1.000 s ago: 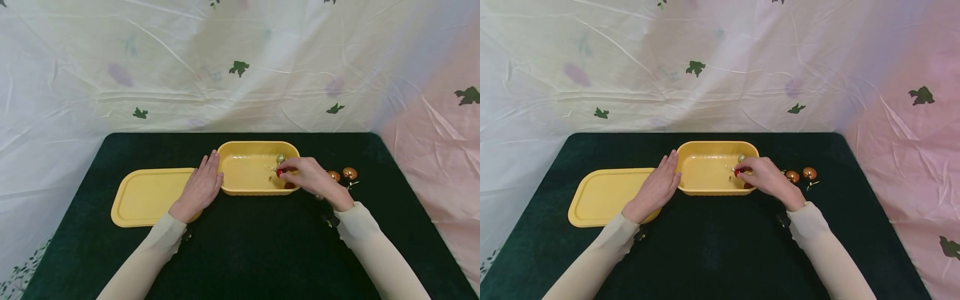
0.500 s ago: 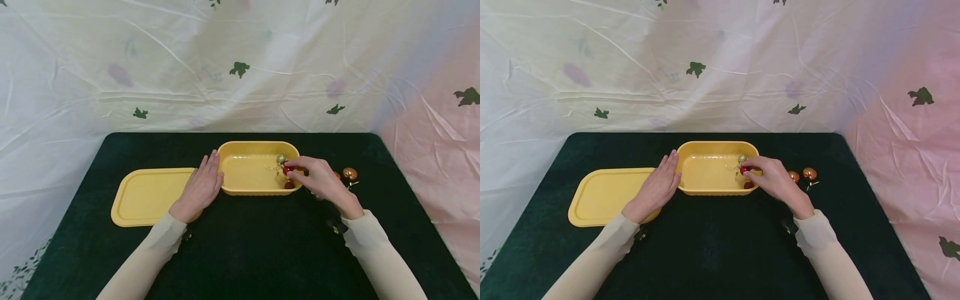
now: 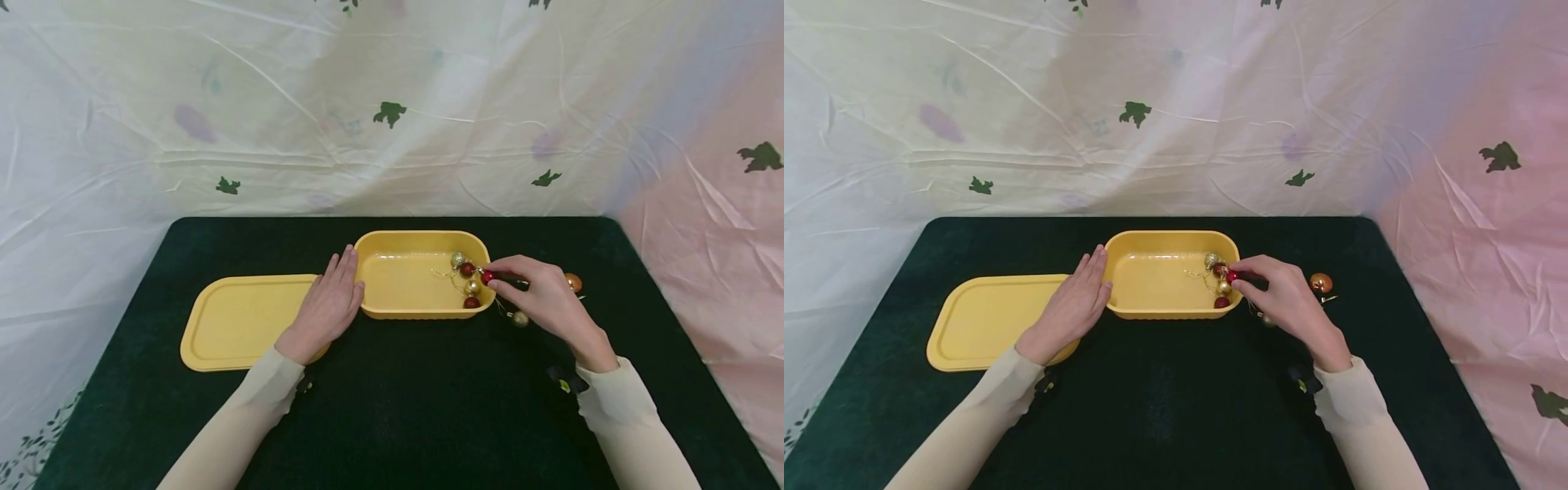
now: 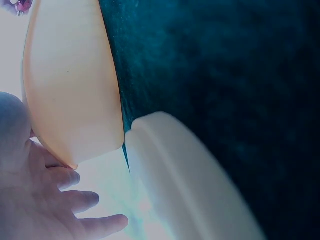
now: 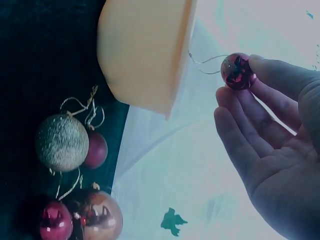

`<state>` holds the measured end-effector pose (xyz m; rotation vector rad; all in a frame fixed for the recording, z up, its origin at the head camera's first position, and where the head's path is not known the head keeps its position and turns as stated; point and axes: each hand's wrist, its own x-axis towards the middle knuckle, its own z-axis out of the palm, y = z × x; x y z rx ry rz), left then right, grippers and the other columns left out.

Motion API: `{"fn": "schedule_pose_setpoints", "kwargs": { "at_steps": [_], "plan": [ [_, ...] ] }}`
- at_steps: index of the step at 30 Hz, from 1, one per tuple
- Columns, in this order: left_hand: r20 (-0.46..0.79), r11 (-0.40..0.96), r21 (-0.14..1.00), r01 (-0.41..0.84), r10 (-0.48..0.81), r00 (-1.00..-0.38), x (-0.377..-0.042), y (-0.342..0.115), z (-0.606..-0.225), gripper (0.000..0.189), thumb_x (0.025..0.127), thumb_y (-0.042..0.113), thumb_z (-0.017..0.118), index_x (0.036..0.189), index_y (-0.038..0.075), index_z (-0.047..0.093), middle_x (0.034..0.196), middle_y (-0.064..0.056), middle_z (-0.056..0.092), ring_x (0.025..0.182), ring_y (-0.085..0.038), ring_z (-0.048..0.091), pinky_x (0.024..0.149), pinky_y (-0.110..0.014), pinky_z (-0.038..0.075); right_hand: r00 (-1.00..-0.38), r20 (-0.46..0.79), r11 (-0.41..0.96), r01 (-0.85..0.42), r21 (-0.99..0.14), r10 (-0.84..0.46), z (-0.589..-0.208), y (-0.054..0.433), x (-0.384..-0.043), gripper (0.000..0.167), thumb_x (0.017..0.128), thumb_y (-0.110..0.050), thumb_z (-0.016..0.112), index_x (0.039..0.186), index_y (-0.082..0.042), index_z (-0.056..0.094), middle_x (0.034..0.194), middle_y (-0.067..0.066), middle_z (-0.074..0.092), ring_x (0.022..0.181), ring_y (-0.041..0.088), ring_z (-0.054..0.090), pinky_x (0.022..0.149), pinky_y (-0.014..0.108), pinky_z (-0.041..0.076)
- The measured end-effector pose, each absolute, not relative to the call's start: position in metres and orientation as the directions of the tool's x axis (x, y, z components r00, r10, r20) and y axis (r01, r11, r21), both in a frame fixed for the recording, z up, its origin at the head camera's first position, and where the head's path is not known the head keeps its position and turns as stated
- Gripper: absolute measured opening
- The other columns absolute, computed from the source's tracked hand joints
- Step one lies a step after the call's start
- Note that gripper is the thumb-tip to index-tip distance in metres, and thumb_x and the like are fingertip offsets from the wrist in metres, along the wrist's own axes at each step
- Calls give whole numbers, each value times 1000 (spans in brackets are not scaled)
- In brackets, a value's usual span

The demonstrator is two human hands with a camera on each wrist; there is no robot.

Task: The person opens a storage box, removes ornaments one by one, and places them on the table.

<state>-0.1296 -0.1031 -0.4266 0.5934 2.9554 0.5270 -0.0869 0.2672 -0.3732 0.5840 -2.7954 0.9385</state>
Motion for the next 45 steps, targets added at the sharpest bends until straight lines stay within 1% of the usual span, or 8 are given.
{"fn": "schedule_pose_setpoints", "kwargs": {
  "at_steps": [3,8,12,18,23,29,38,45],
  "plan": [
    [-8,866,345,362,389,-921,-130,-103,-427,68,112,37,35,167,8,6,174,-9,4,158,-34,11,120,-62,26,-922,254,742,-385,-549,-291,-372,271,-83,27,99,-21,73,125,-17,74,120,-1,72,95,11,63,78,27,55],
    [4,865,341,368,390,-921,-130,-103,-427,68,112,37,35,167,6,8,174,-9,6,158,-35,14,119,-62,28,-932,262,756,-356,-549,-249,-370,278,-75,27,98,-22,74,125,-19,74,120,-4,71,96,10,62,80,21,53],
    [6,865,340,368,390,-921,-130,-104,-426,68,113,37,35,167,6,8,174,-8,5,158,-35,15,119,-62,28,-942,259,759,-326,-563,-213,-369,284,-69,26,98,-23,74,124,-20,74,120,-4,71,93,12,61,75,17,52],
    [15,863,338,374,393,-919,-130,-104,-426,68,113,37,35,166,5,8,174,-9,6,158,-36,15,119,-63,28,-952,257,780,-285,-557,-165,-368,292,-62,26,98,-24,74,124,-20,74,122,-1,71,99,17,61,80,11,45],
    [13,864,340,372,391,-920,-130,-105,-427,68,113,36,35,167,6,7,174,-9,4,158,-35,14,119,-62,27,-952,270,798,-275,-536,-147,-370,299,-56,25,98,-24,74,123,-19,75,121,0,72,100,20,62,80,16,44],
    [10,864,344,367,387,-922,-131,-104,-429,68,112,37,35,167,6,6,174,-9,5,158,-35,14,119,-63,27,-950,282,806,-268,-527,-132,-373,309,-50,26,99,-25,73,124,-19,74,121,4,72,103,21,62,83,16,43],
    [-4,867,344,362,386,-922,-130,-104,-427,69,112,37,36,167,7,6,174,-7,3,158,-34,12,120,-62,26,-952,292,812,-238,-533,-87,-374,323,-40,29,97,-25,75,125,-18,74,120,6,72,103,9,59,80,13,42],
    [3,867,335,369,391,-921,-130,-105,-425,69,112,37,35,167,7,6,174,-8,4,158,-35,14,119,-62,27,-963,261,820,-198,-538,-62,-376,333,-34,28,98,-26,74,125,-18,74,124,9,71,110,22,61,85,7,38]
  ]
}}
